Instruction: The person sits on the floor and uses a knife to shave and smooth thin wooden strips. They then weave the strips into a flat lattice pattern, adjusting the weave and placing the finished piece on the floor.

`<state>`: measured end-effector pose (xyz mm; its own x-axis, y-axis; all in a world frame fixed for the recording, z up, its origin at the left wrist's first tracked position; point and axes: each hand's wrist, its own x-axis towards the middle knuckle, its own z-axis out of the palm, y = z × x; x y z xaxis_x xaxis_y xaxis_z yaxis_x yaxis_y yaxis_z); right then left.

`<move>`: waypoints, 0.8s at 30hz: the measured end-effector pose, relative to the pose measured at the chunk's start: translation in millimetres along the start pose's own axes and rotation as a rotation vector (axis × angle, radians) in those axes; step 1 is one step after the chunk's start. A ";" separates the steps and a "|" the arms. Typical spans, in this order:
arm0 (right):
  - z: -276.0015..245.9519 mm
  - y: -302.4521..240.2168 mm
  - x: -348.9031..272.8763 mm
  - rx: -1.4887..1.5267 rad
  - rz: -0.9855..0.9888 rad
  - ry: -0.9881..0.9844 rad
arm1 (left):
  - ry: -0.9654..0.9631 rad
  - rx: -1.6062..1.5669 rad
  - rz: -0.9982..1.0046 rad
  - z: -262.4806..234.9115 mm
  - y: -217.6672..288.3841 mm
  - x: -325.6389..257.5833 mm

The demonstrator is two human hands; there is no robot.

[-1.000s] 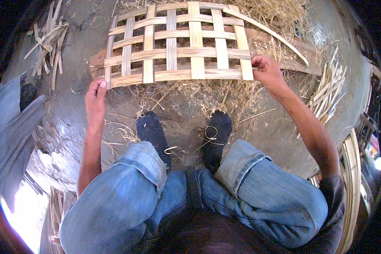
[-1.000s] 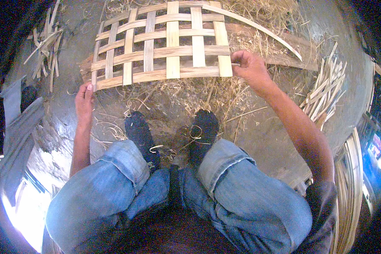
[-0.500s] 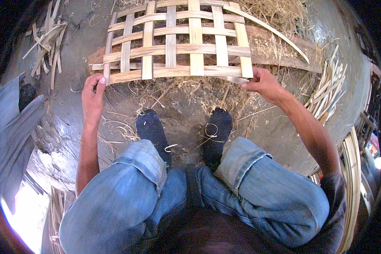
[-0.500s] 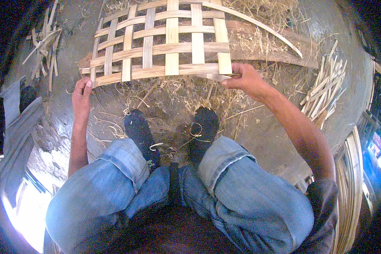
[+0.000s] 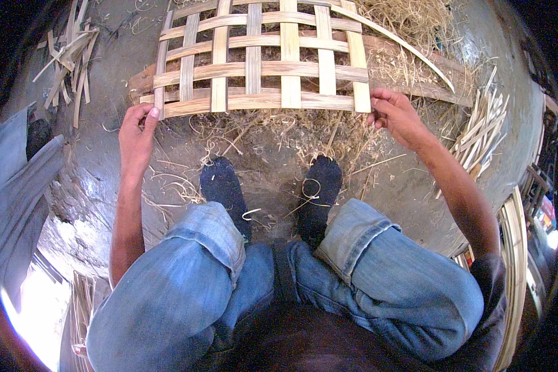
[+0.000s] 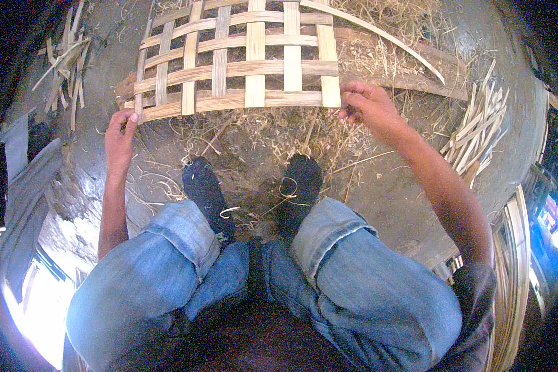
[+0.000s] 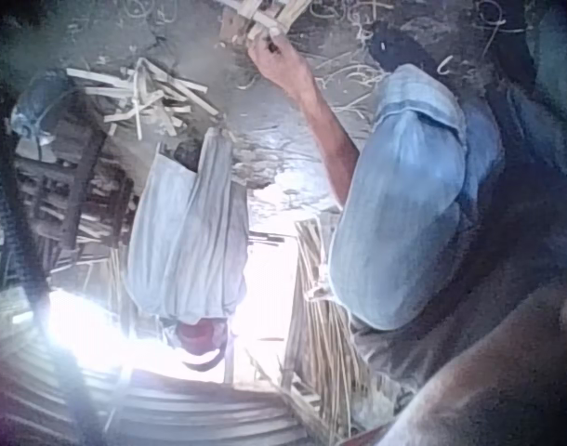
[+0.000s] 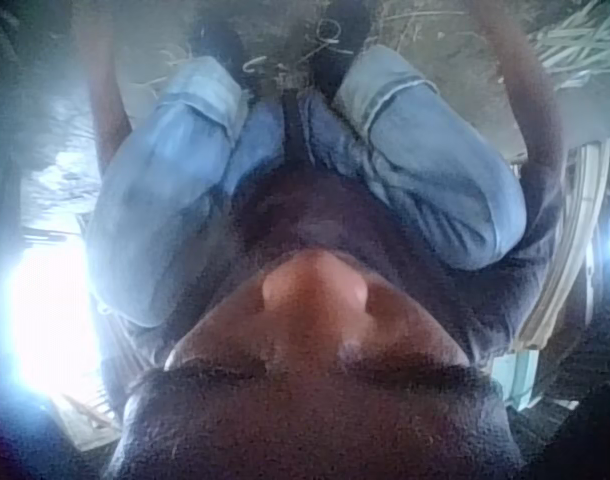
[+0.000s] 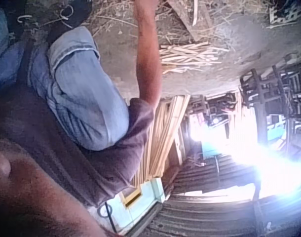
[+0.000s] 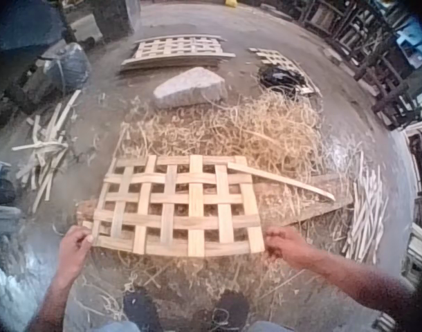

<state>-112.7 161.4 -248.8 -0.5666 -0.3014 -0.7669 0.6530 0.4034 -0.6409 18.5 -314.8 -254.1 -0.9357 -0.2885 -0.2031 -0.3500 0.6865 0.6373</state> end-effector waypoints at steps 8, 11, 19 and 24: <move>1.5 -8.3 7.6 0.086 -0.058 0.050 | -0.023 0.051 0.030 -3.1 -0.8 4.0; -3.6 -5.2 10.9 -0.097 -0.059 0.076 | 0.033 0.066 0.038 -16.2 -0.4 4.3; -10.8 -0.2 16.8 -0.026 -0.023 0.043 | 0.064 0.299 0.390 -17.0 -18.9 19.3; -6.9 -6.1 14.1 0.023 -0.012 0.099 | -0.009 0.256 0.356 -16.5 -26.1 14.4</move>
<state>-128.1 160.7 -255.6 -0.6205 -0.2182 -0.7533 0.6567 0.3805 -0.6511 14.9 -347.9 -261.4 -0.9999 0.0009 -0.0116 -0.0045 0.8859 0.4639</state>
